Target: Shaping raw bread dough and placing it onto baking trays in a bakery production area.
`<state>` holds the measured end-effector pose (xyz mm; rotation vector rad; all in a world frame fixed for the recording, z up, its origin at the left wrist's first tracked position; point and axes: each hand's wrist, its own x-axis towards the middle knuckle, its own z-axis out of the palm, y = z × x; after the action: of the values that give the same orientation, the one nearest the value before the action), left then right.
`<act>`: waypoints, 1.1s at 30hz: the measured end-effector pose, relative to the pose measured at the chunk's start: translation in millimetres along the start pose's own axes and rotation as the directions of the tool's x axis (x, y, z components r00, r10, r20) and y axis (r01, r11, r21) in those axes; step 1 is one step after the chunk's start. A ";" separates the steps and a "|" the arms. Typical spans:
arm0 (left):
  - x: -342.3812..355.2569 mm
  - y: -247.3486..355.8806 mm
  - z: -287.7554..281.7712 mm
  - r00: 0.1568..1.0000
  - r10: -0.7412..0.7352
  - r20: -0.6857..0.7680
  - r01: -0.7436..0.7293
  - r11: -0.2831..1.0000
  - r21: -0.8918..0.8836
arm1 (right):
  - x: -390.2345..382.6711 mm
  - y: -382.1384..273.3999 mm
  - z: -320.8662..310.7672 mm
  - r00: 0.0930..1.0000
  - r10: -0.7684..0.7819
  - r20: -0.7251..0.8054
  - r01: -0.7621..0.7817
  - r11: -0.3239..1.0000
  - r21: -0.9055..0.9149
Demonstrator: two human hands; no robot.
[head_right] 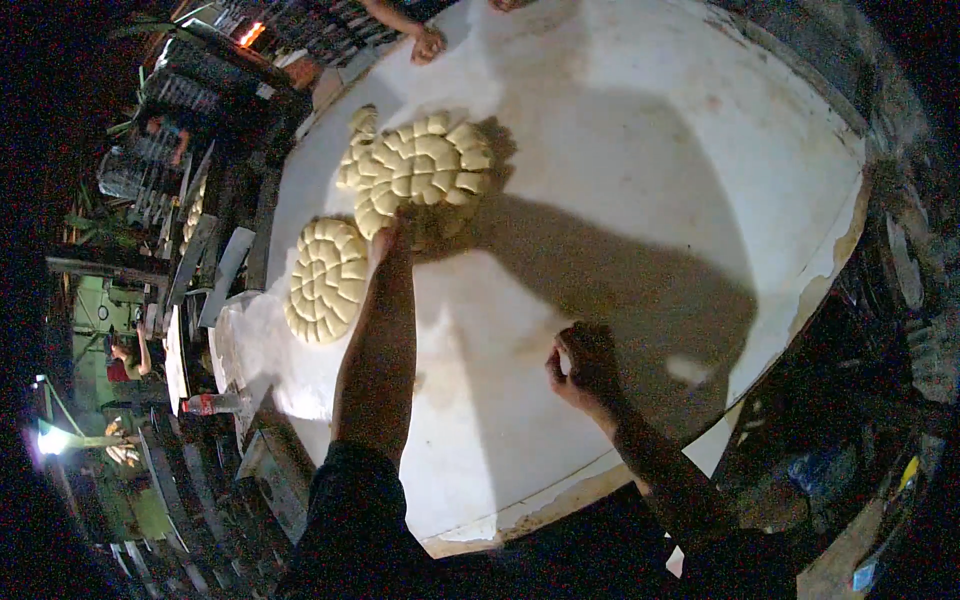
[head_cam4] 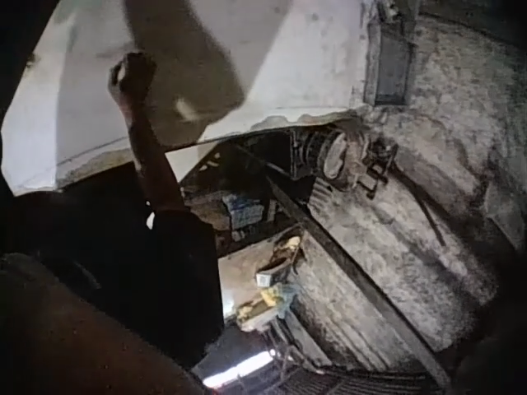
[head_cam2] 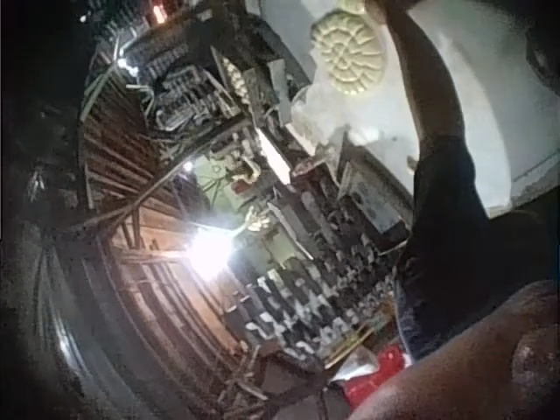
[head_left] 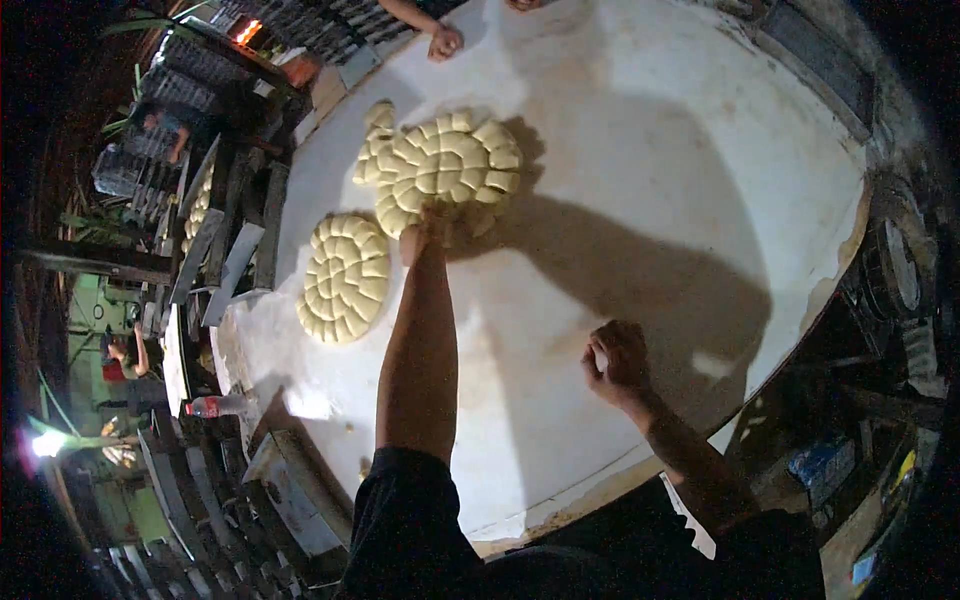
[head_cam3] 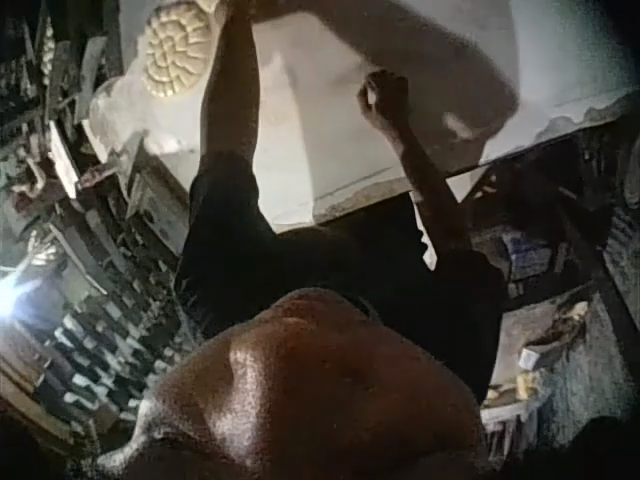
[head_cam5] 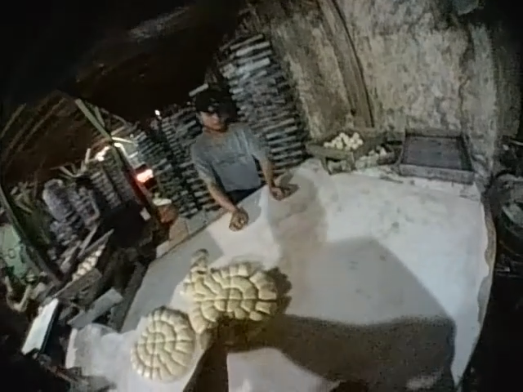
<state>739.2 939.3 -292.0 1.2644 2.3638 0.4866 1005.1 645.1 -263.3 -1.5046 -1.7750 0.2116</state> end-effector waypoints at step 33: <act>-409.7 -375.1 -178.1 0.957 0.241 -0.164 -0.258 0.433 -0.864 | -146.4 -139.8 3.9 0.885 0.466 -0.003 -0.373 0.713 0.594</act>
<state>592.0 376.9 -242.9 1.0289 1.4439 1.5776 894.7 476.0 -250.5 -1.3890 -1.0646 0.7792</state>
